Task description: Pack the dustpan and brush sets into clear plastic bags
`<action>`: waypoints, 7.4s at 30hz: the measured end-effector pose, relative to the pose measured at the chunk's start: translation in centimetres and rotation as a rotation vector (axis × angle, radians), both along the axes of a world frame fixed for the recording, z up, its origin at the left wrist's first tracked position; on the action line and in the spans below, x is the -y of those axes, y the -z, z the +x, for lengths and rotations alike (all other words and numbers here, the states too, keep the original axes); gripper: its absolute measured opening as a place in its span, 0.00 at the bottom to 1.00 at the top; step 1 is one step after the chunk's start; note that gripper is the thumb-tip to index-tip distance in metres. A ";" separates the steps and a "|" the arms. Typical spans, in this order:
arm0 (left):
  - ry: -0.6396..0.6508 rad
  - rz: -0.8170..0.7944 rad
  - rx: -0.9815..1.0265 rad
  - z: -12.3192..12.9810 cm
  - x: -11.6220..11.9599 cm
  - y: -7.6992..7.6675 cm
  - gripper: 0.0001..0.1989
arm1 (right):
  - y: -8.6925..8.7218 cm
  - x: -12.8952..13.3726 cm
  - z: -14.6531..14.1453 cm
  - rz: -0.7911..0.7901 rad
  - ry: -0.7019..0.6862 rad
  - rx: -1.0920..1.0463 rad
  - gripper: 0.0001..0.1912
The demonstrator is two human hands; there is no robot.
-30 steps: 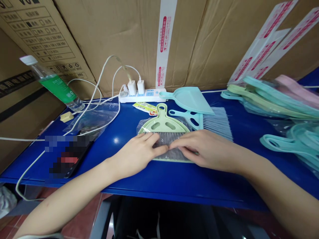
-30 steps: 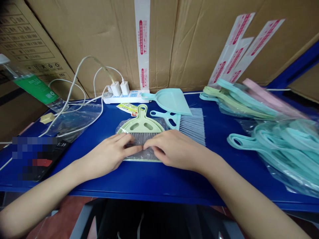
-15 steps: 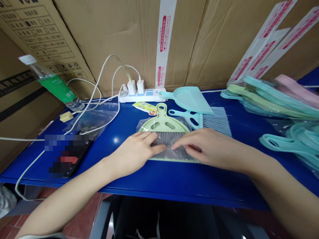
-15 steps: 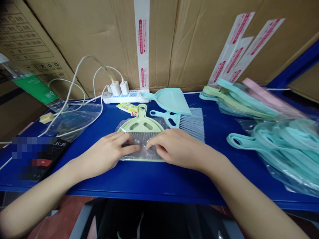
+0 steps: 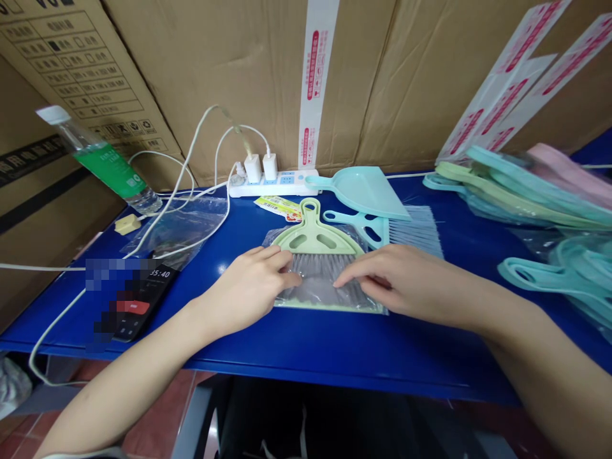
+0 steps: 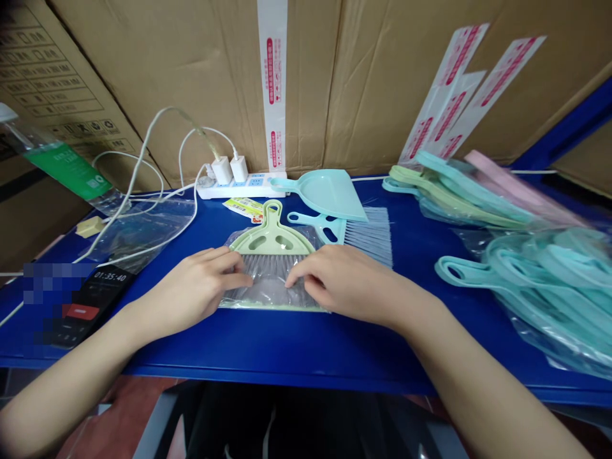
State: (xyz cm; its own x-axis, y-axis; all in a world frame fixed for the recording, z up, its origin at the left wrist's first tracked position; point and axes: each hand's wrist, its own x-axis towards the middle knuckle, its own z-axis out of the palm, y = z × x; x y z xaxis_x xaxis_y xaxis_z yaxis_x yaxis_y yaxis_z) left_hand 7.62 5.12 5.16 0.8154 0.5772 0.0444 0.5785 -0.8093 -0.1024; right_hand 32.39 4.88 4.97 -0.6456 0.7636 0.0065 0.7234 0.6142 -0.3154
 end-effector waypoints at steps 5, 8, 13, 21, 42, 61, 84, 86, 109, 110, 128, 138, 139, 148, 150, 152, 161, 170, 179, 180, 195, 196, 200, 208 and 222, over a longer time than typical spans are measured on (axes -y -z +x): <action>-0.027 -0.029 0.019 -0.3 -0.1 -0.2 0.20 | -0.1 0.0 0.2 0.018 -0.003 -0.020 0.22; -0.046 -0.040 0.022 -0.4 -0.2 -0.3 0.19 | -0.2 0.0 0.3 0.015 0.005 -0.011 0.22; -0.043 -0.057 0.042 -0.6 -0.2 -0.4 0.20 | -0.3 -0.1 0.5 0.012 0.017 -0.022 0.21; -0.037 -0.004 0.044 -0.9 -0.3 -0.5 0.18 | -0.1 -0.2 0.6 -0.001 0.019 -0.046 0.21; -0.055 0.045 -0.019 -1.3 -0.6 -1.1 0.15 | -0.4 -0.6 1.1 -0.090 0.120 0.018 0.20; -0.043 0.158 -0.067 -0.7 -0.1 -0.7 0.11 | -0.3 -0.5 1.0 0.124 0.114 0.140 0.12; 0.039 -0.062 -0.084 0.4 0.4 -0.3 0.24 | 0.2 -0.1 -0.2 0.012 -0.075 -0.033 0.25; 0.008 -0.088 -0.045 0.2 0.4 -0.5 0.23 | 0.1 -0.2 0.0 0.022 -0.059 -0.030 0.23; -0.243 -0.258 0.033 -2.0 -0.2 -2.6 0.20 | -0.7 -0.4 1.8 -0.032 0.081 0.016 0.21; -0.254 -0.254 0.024 -2.0 -0.3 -2.6 0.20 | -0.7 -0.4 1.8 -0.035 0.083 0.014 0.20; -0.293 -0.162 -0.102 -0.8 -0.3 -2.1 0.13 | -0.5 -0.8 1.2 -0.061 0.143 0.077 0.18; -0.199 -0.141 -0.074 -1.0 -0.2 -1.8 0.14 | 0.0 -0.8 1.1 -0.040 0.101 0.057 0.17; -0.194 -0.140 -0.067 -1.0 -0.3 -1.8 0.14 | 0.0 -0.8 1.1 -0.037 0.099 0.059 0.17; -0.143 -0.132 -0.033 -1.0 -0.2 -1.5 0.14 | 0.3 -0.7 1.1 0.018 0.047 0.020 0.17; -0.138 -0.133 -0.033 -1.0 -0.2 -1.4 0.14 | 0.3 -0.7 1.1 0.021 0.038 0.012 0.17; -0.133 -0.134 -0.033 -1.0 -0.2 -1.4 0.14 | 0.3 -0.7 1.1 0.020 0.030 0.009 0.17; -0.103 -0.143 -0.022 -0.9 -0.1 -1.2 0.13 | 0.2 -0.8 1.0 0.015 -0.009 -0.019 0.18; -0.090 -0.182 -0.032 -0.6 0.1 -1.1 0.19 | 0.3 -0.6 0.8 -0.002 -0.012 -0.025 0.17; -0.063 -0.164 -0.070 -0.4 0.2 -1.0 0.21 | 0.1 -0.6 0.6 -0.019 -0.022 -0.016 0.16; -0.061 -0.163 -0.072 -0.4 0.2 -1.0 0.21 | 0.1 -0.6 0.6 -0.021 -0.026 -0.021 0.16; -0.037 -0.197 -0.096 0.0 0.3 -1.1 0.24 | 0.0 -0.3 0.2 -0.033 -0.076 -0.080 0.21; -0.040 -0.199 -0.099 0.0 0.2 -1.0 0.25 | 0.1 -0.3 0.2 -0.029 -0.072 -0.080 0.21; -0.054 -0.209 -0.109 -0.1 0.2 -1.1 0.26 | 0.2 -0.4 0.3 -0.029 -0.030 -0.078 0.21; -0.091 -0.188 -0.029 -0.8 0.1 -1.4 0.23 | 0.0 -0.6 0.9 -0.033 0.056 -0.017 0.20; 0.021 -0.162 -0.100 -0.1 0.4 -1.0 0.24 | 0.0 -0.1 -0.3 -0.064 -0.129 -0.112 0.26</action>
